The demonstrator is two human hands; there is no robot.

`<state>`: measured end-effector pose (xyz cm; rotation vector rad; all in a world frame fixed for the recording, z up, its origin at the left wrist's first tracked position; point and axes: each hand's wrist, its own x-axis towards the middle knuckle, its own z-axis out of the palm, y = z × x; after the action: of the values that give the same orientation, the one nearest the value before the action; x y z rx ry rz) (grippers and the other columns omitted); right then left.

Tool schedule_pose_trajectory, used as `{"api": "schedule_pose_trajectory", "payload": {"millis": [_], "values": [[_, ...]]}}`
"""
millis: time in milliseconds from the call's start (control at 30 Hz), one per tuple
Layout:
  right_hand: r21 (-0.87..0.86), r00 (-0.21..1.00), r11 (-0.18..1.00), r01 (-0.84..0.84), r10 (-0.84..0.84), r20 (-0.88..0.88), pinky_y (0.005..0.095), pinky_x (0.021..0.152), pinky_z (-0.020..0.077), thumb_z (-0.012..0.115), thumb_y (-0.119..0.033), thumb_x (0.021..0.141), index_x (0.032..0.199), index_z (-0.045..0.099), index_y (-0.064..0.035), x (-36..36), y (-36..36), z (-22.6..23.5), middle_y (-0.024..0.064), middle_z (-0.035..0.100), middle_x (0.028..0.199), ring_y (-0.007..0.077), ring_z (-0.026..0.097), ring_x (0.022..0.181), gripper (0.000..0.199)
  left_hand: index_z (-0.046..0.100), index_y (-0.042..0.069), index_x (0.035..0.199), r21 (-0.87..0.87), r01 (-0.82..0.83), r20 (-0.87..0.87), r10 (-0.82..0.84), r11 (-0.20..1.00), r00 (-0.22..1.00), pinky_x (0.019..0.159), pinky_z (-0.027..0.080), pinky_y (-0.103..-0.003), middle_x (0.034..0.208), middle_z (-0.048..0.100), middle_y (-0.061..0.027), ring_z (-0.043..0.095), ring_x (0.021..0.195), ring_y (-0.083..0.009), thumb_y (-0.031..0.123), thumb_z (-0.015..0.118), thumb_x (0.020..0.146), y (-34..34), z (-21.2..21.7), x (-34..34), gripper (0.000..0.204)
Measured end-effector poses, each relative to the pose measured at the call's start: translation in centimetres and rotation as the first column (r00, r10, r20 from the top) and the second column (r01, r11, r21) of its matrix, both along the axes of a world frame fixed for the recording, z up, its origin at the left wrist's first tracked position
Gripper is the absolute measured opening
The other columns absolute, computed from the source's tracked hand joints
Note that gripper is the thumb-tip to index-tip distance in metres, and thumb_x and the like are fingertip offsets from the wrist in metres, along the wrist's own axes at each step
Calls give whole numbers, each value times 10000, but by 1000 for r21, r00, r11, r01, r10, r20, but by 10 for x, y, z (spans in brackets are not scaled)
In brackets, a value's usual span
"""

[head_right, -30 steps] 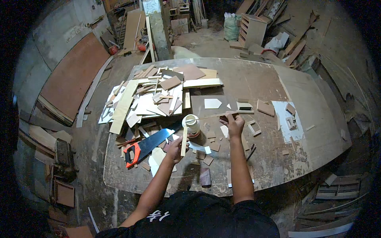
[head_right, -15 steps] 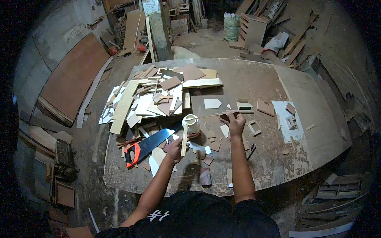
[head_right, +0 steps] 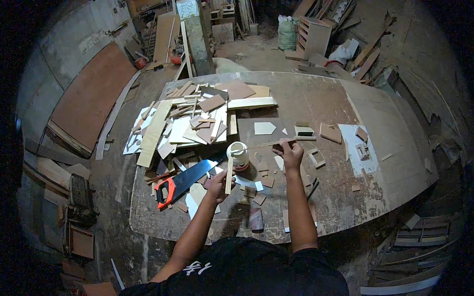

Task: The person assembles small wooden pieces into a rectangular frame on a workbench. They pick up thin strips, align them with a larger base piece, and press them together to form a structure. The person handles the pieces by hand, occasionally adjusting their position to ensure proper alignment.

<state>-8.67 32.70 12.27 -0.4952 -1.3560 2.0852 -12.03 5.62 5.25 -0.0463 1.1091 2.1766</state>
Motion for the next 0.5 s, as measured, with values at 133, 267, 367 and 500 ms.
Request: {"api": "schedule_pose_trajectory", "payload": {"millis": [133,267,367,500], "values": [[-9,1000,1000,0,0,-18,307,633,605,653,-140,864,891,628,3,0,1,2,103,672,806,179,679,675,147,606,25,1067,1,-1,5,1,1000,1000,670,508,-280,827,620,-46,601,707,-141,338,502,993,-1,2,0,338],[-43,999,999,11,-13,-37,320,640,607,647,-130,867,910,618,1,0,2,4,110,673,807,188,681,674,141,608,23,1069,13,-2,11,2,1000,1000,666,511,-272,814,621,-45,605,694,-142,337,508,991,-1,2,1,339],[-22,1000,1000,0,-1,-19,324,629,612,644,-117,870,909,620,28,1,5,1,114,661,831,195,678,694,152,610,24,1066,25,4,19,-4,1000,1000,658,510,-271,821,625,-45,605,691,-140,336,507,992,0,2,1,337],[-12,1000,1000,-11,11,-11,318,620,617,647,-112,868,896,616,42,1,0,1,116,650,840,197,674,699,160,608,24,1065,45,10,4,-10,999,1000,651,510,-273,824,621,-42,600,691,-134,325,508,993,0,2,1,325]]}}
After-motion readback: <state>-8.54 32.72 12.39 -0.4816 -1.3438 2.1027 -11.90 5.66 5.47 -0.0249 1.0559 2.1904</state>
